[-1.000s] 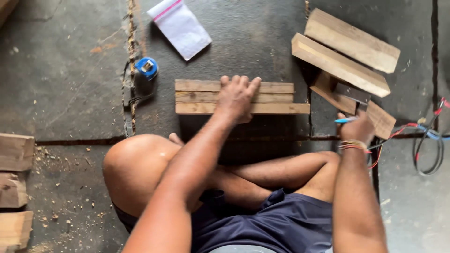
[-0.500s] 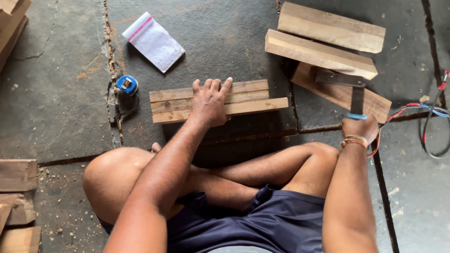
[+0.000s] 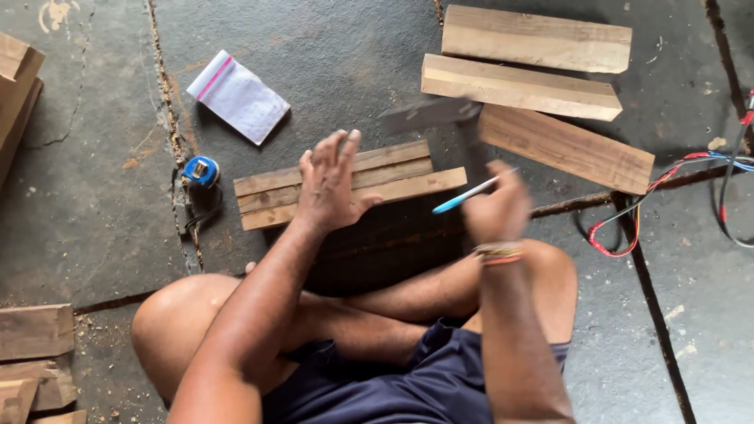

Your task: Measuring and marking dimensions on several blocks of wood using a tape measure, a square, and a pencil.

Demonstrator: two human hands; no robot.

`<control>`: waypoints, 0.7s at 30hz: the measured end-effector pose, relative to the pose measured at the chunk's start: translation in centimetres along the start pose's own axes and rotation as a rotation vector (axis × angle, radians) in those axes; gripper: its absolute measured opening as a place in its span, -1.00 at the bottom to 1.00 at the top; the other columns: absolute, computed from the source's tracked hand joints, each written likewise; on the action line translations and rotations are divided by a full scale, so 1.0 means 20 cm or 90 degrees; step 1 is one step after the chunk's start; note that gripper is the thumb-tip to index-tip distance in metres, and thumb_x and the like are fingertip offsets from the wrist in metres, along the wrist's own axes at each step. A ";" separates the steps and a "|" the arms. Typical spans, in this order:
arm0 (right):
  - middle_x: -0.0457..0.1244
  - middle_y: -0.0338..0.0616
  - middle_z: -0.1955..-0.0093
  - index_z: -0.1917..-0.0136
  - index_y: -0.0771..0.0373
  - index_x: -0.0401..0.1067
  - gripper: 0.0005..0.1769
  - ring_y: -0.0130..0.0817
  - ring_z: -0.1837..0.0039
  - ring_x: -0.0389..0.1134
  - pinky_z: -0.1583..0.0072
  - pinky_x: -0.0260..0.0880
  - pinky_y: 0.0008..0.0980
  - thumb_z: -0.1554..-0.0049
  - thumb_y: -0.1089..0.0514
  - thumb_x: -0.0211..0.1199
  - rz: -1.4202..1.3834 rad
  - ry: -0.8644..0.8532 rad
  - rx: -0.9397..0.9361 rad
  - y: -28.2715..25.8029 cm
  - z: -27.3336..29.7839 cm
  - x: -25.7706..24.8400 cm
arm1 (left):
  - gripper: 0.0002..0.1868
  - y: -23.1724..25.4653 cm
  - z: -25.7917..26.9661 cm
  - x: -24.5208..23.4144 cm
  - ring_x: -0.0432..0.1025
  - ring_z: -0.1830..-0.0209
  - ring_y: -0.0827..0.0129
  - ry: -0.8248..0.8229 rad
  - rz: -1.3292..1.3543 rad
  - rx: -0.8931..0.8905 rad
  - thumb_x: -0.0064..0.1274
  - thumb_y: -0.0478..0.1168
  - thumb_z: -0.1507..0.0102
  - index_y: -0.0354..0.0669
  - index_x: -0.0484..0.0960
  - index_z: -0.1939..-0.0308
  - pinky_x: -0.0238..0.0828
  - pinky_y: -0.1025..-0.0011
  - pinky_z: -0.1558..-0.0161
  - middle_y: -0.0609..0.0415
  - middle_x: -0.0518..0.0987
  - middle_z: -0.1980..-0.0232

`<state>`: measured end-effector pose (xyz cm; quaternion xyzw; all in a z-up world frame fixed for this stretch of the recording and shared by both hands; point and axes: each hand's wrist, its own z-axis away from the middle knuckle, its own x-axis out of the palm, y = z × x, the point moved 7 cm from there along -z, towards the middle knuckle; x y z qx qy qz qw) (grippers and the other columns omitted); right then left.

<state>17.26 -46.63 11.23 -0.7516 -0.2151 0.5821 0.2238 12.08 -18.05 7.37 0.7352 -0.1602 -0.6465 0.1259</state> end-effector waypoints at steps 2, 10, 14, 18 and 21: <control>0.41 0.18 0.03 -0.10 0.31 0.56 -0.59 0.08 -0.05 0.45 -0.09 0.42 -0.11 0.06 0.29 0.36 -0.067 -0.045 0.013 -0.08 0.10 0.11 | 0.22 -0.02 -0.01 0.00 0.01 -0.52 -0.09 0.080 0.025 0.015 0.31 0.30 -0.06 -0.18 0.03 -0.58 -0.15 -0.27 -0.40 -0.27 0.15 -0.49; 0.38 0.19 -0.02 -0.17 0.38 0.50 -0.40 0.09 -0.07 0.43 -0.14 0.43 -0.13 0.18 0.27 0.45 -0.115 -0.109 0.025 -0.12 0.24 0.35 | -0.45 0.03 -0.29 0.04 0.42 -0.13 0.05 -0.035 0.061 -0.090 0.14 -0.07 -0.34 0.04 0.45 -0.41 0.36 0.03 -0.06 -0.05 0.55 -0.11; 0.37 0.19 -0.01 -0.22 0.40 0.47 -0.35 0.08 -0.05 0.43 -0.10 0.43 -0.14 0.16 0.23 0.49 -0.162 -0.158 0.096 -0.11 0.24 0.32 | -0.54 0.02 -0.34 0.06 0.48 0.06 0.08 0.048 0.040 -0.032 0.20 -0.12 -0.25 0.03 0.60 -0.24 0.39 0.10 0.12 -0.04 0.59 0.10; 0.38 0.21 -0.03 -0.19 0.42 0.47 -0.42 0.08 -0.06 0.44 -0.09 0.45 -0.15 0.05 0.14 0.52 -0.173 -0.164 0.011 -0.15 0.20 0.26 | -0.53 0.01 -0.37 0.09 0.47 0.04 0.10 -0.006 0.050 -0.052 0.21 -0.10 -0.26 0.01 0.61 -0.27 0.39 0.10 0.08 -0.06 0.56 0.11; 0.39 0.16 0.01 -0.17 0.39 0.49 -0.45 0.04 -0.03 0.46 -0.06 0.46 -0.16 0.03 0.11 0.52 -0.173 -0.206 0.027 -0.17 0.16 0.20 | -0.49 0.04 -0.38 0.08 0.46 0.05 0.14 -0.027 0.057 -0.055 0.23 -0.06 -0.24 -0.02 0.60 -0.27 0.39 0.14 0.08 -0.04 0.56 0.11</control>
